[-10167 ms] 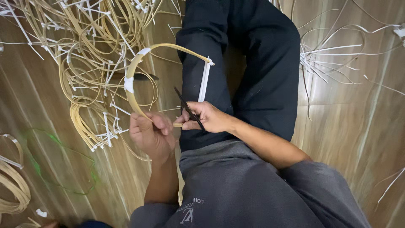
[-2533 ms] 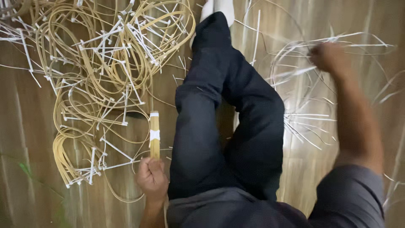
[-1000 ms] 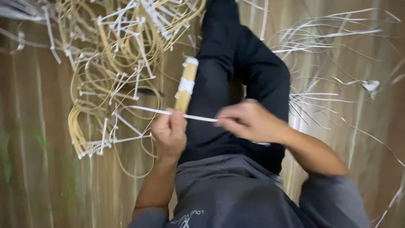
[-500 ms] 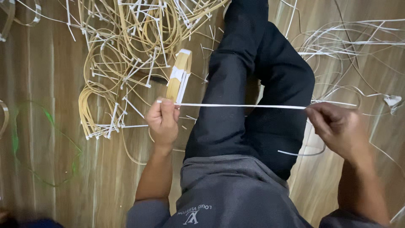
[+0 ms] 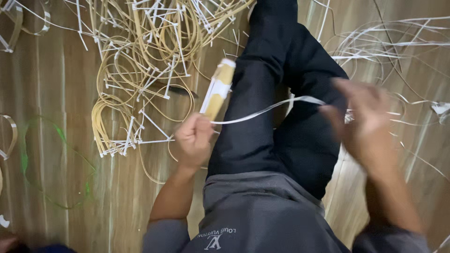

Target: The person sits on the floor and assembles a small frame using thin wooden strips and white plastic ties. They wrap the ties around the frame to secure the joints, then use scissors to trim the excess tie length. The process is repeated for multiple frames.

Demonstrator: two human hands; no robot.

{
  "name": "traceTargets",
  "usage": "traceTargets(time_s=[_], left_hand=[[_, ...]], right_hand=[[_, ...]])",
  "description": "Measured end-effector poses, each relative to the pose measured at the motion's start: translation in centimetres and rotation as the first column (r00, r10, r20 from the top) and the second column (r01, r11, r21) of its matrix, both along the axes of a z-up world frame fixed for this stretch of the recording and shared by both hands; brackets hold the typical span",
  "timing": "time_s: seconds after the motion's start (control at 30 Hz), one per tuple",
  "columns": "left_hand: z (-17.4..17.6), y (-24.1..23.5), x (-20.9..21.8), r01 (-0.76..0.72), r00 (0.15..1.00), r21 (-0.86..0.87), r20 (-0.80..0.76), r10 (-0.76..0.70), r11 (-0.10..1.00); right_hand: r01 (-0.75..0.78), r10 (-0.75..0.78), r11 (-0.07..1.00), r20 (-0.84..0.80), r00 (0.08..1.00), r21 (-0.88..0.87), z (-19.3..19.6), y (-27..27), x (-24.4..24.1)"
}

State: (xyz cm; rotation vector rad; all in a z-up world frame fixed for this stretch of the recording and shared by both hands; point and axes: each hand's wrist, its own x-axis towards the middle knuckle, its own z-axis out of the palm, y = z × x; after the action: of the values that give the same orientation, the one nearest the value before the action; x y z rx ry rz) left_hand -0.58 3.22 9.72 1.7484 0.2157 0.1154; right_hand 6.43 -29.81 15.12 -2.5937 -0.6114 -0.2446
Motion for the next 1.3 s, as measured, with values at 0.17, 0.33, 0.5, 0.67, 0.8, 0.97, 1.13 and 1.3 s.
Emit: traceTargets(time_s=[0.17,0.33,0.5,0.67,0.8,0.97,1.13,1.3], left_hand=[[2.3,-2.5,0.6,0.131,0.984,0.246,0.085,-0.156,0.96],[2.8,-2.9,0.8,0.093,0.992,0.204,0.064,-0.108,0.975],[2.6,-3.0,0.6,0.127,0.986,0.281,0.068,-0.152,0.951],[1.9,-2.7,0.5,0.144,0.986,0.303,0.031,-0.161,0.942],[1.2,-2.4,0.7,0.117,0.991,0.169,0.047,-0.127,0.979],[1.1,-2.2,0.6,0.143,0.982,0.255,0.082,-0.168,0.956],[1.1,-2.4,0.6,0.148,0.98,0.337,0.073,-0.183,0.93],[1.3,-2.5,0.6,0.139,0.988,0.271,0.028,-0.152,0.953]], right_hand=[[-0.334,0.319,0.885,0.099,0.943,0.323,-0.5,8.1,-1.0],[-0.324,0.197,0.857,0.325,0.925,0.401,-2.3,10.9,-1.9],[-0.39,0.247,0.84,0.375,0.893,0.376,-1.8,11.0,-1.6],[-0.304,0.234,0.832,0.204,0.951,0.465,-1.4,11.0,-2.1],[0.1,0.267,0.696,-0.385,0.883,0.711,-1.6,10.5,-2.3],[0.413,0.457,0.468,-0.615,0.643,0.781,-2.3,10.8,-2.0],[0.414,0.485,0.448,-0.605,0.632,0.792,-2.8,11.0,-1.9],[0.401,0.464,0.484,-0.616,0.636,0.778,-2.5,10.8,-1.7]])
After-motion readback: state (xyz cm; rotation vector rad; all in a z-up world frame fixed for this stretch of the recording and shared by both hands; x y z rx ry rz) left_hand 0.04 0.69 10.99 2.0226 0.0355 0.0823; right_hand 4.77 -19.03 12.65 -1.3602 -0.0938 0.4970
